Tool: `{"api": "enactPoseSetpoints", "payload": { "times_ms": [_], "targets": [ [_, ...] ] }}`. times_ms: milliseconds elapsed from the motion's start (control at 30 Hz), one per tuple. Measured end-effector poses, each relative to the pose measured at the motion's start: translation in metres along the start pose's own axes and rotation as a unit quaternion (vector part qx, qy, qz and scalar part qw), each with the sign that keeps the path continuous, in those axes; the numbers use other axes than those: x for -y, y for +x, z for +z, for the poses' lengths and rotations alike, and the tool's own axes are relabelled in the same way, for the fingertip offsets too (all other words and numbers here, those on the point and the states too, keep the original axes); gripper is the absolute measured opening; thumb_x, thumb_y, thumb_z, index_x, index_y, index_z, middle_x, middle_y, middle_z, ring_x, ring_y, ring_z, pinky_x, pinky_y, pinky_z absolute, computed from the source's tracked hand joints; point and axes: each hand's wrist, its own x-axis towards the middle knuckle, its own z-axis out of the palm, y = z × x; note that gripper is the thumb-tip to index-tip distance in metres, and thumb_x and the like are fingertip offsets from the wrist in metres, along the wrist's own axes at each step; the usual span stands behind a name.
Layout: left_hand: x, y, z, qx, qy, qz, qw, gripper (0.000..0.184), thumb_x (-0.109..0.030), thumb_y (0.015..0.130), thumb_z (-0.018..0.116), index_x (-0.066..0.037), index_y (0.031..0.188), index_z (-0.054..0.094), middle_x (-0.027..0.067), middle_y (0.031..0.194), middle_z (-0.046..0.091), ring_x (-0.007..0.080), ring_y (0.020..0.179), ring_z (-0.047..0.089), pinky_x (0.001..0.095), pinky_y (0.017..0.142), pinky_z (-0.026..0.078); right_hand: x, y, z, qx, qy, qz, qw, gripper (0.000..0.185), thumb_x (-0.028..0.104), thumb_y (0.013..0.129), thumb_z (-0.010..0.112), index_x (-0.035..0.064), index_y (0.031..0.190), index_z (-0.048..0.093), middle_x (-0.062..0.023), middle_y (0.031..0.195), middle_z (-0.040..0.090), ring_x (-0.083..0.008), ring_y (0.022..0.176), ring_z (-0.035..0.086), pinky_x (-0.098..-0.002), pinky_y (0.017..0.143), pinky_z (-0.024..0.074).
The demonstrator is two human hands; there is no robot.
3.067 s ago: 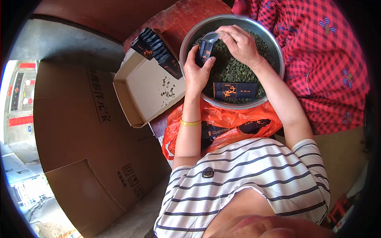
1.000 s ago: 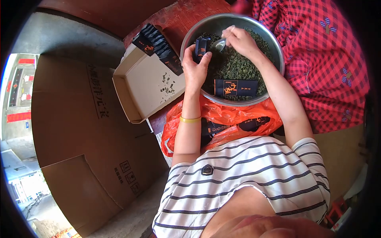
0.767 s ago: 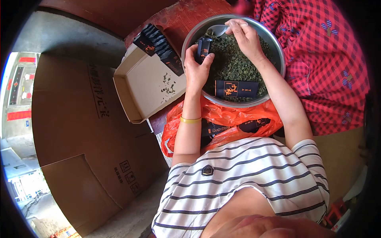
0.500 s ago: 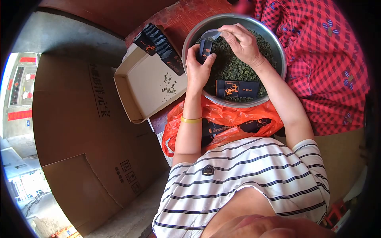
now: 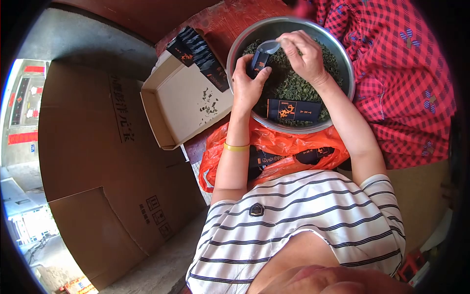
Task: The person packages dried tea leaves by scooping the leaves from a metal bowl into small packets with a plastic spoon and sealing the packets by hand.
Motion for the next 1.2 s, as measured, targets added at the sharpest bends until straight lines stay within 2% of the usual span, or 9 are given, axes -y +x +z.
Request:
{"api": "enactPoseSetpoints", "payload": {
  "times_ms": [167,267,333,400,533,833,933,1033,1200],
  "targets": [
    [-0.002,0.000,0.000,0.007,-0.016,0.009,1.000,0.047,-0.014,0.077,0.080,0.002,0.116,0.058,0.0132,0.097,0.068,0.0201,0.088,0.064,0.0331,0.084,0.052,0.001,-0.005,0.008,0.038,0.003,-0.049,0.998,0.011,0.019,0.092,0.067,0.0082,0.093,0.069,-0.0041,0.086,0.070,-0.0199,0.078,0.068,-0.0311,0.067,0.0550],
    [0.004,-0.001,-0.001,-0.010,-0.015,-0.001,1.000,0.049,-0.014,0.077,0.080,0.002,0.118,0.058,0.0117,0.097,0.068,0.0187,0.086,0.064,0.0320,0.082,0.052,-0.004,-0.006,0.002,-0.023,0.070,0.116,0.991,0.015,0.014,0.097,0.060,0.0009,0.100,0.066,-0.0091,0.084,0.067,-0.0231,0.076,0.065,-0.0305,0.070,0.0524],
    [0.008,0.003,-0.001,-0.049,-0.050,-0.022,0.997,0.052,-0.015,0.077,0.081,0.002,0.120,0.058,0.0093,0.096,0.068,0.0156,0.083,0.063,0.0299,0.080,0.052,-0.018,-0.008,0.005,-0.051,0.035,0.111,0.992,0.018,0.019,0.098,0.058,0.0042,0.102,0.066,-0.0097,0.085,0.067,-0.0249,0.077,0.067,-0.0327,0.071,0.0531],
    [0.010,0.003,-0.001,-0.081,-0.101,-0.017,0.991,0.047,-0.013,0.079,0.080,0.002,0.118,0.059,0.0053,0.094,0.068,0.0111,0.082,0.061,0.0263,0.078,0.051,-0.024,-0.011,0.006,0.066,-0.115,0.163,0.978,0.020,0.028,0.097,0.058,0.0108,0.099,0.068,-0.0093,0.091,0.071,-0.0290,0.080,0.069,-0.0386,0.070,0.0551],
    [0.011,0.004,-0.001,-0.104,-0.200,-0.025,0.974,0.038,-0.009,0.082,0.078,0.001,0.115,0.060,0.0009,0.093,0.065,0.0076,0.081,0.058,0.0230,0.076,0.049,-0.022,-0.019,0.015,0.166,-0.140,0.156,0.964,0.023,0.031,0.097,0.054,0.0127,0.102,0.067,-0.0088,0.090,0.072,-0.0311,0.089,0.068,-0.0423,0.078,0.0540],
    [0.009,0.002,-0.003,-0.099,-0.190,-0.028,0.976,0.034,-0.008,0.083,0.077,0.000,0.111,0.060,-0.0002,0.091,0.064,0.0068,0.080,0.056,0.0222,0.075,0.048,-0.032,-0.014,0.009,0.281,0.026,0.319,0.905,0.030,0.034,0.098,0.053,0.0084,0.105,0.066,-0.0103,0.086,0.071,-0.0283,0.084,0.069,-0.0381,0.075,0.0523],
    [0.010,0.002,-0.002,-0.107,-0.193,-0.022,0.975,0.034,-0.009,0.083,0.077,0.000,0.111,0.060,-0.0002,0.091,0.064,0.0071,0.080,0.056,0.0223,0.075,0.048,-0.028,-0.015,0.007,0.220,-0.144,0.212,0.941,0.029,0.034,0.098,0.052,0.0089,0.104,0.066,-0.0129,0.088,0.071,-0.0316,0.086,0.068,-0.0409,0.076,0.0524],
    [0.012,0.002,-0.003,-0.109,-0.188,-0.021,0.976,0.035,-0.010,0.083,0.077,0.001,0.112,0.060,-0.0002,0.090,0.063,0.0075,0.080,0.056,0.0226,0.075,0.048,-0.029,-0.018,0.011,0.245,-0.177,0.164,0.939,0.029,0.034,0.098,0.052,0.0095,0.103,0.066,-0.0148,0.089,0.070,-0.0352,0.089,0.067,-0.0450,0.079,0.0520],
    [0.011,0.002,-0.002,-0.108,-0.178,-0.025,0.978,0.037,-0.011,0.083,0.077,0.001,0.112,0.059,0.0003,0.092,0.063,0.0078,0.080,0.056,0.0231,0.074,0.048,-0.022,-0.016,0.010,0.313,-0.084,0.261,0.909,0.029,0.035,0.096,0.051,0.0102,0.100,0.066,-0.0115,0.092,0.072,-0.0365,0.091,0.068,-0.0459,0.081,0.0524]
  ]
}}
